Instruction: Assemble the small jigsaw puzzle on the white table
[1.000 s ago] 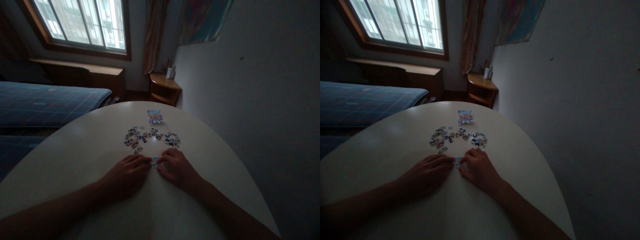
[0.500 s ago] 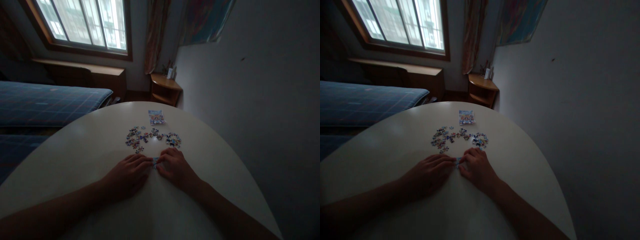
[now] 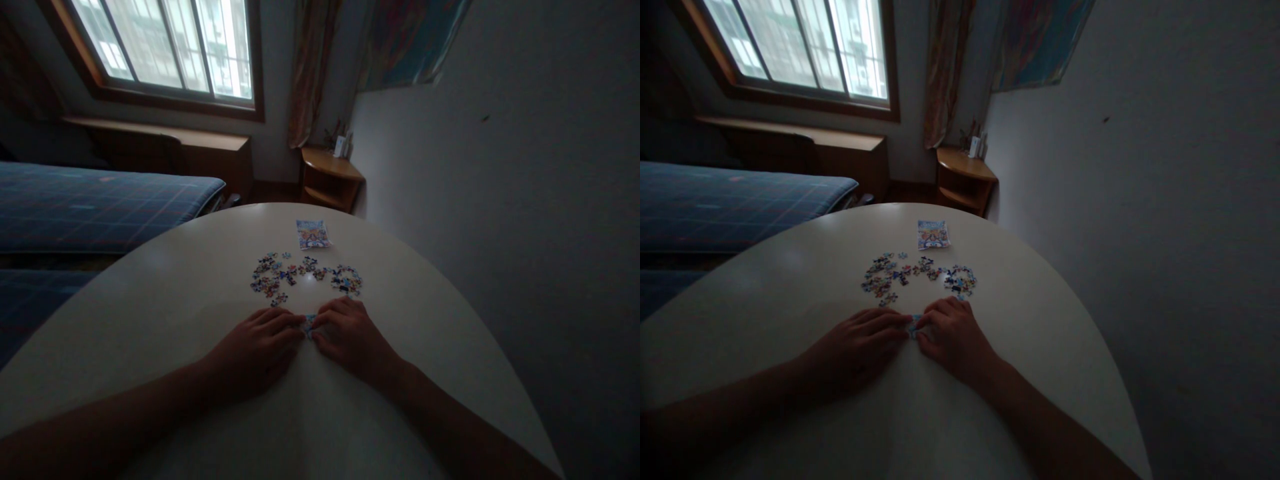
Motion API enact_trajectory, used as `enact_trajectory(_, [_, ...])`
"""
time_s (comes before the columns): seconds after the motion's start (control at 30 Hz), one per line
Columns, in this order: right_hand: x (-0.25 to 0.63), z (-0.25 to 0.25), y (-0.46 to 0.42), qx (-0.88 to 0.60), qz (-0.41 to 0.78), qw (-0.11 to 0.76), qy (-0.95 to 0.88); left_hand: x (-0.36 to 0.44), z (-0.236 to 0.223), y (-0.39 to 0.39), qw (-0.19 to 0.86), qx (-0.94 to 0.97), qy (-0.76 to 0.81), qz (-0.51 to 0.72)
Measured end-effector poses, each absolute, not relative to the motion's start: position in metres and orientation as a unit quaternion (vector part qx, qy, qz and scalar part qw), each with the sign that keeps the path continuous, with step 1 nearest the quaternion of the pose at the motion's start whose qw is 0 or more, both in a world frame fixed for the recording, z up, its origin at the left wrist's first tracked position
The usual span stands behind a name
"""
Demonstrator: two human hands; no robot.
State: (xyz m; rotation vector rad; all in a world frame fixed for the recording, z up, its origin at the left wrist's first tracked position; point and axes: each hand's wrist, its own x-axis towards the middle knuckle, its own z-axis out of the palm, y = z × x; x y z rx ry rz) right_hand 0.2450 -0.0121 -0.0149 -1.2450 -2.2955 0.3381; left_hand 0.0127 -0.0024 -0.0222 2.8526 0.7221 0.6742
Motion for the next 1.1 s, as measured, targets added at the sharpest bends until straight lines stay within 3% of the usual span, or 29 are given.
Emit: enact_trajectory(1.1, [0.25,-0.01,-0.019,-0.451,0.113,0.206,-0.861,0.014,-0.02,-0.002,0.062,0.94,0.236,0.24])
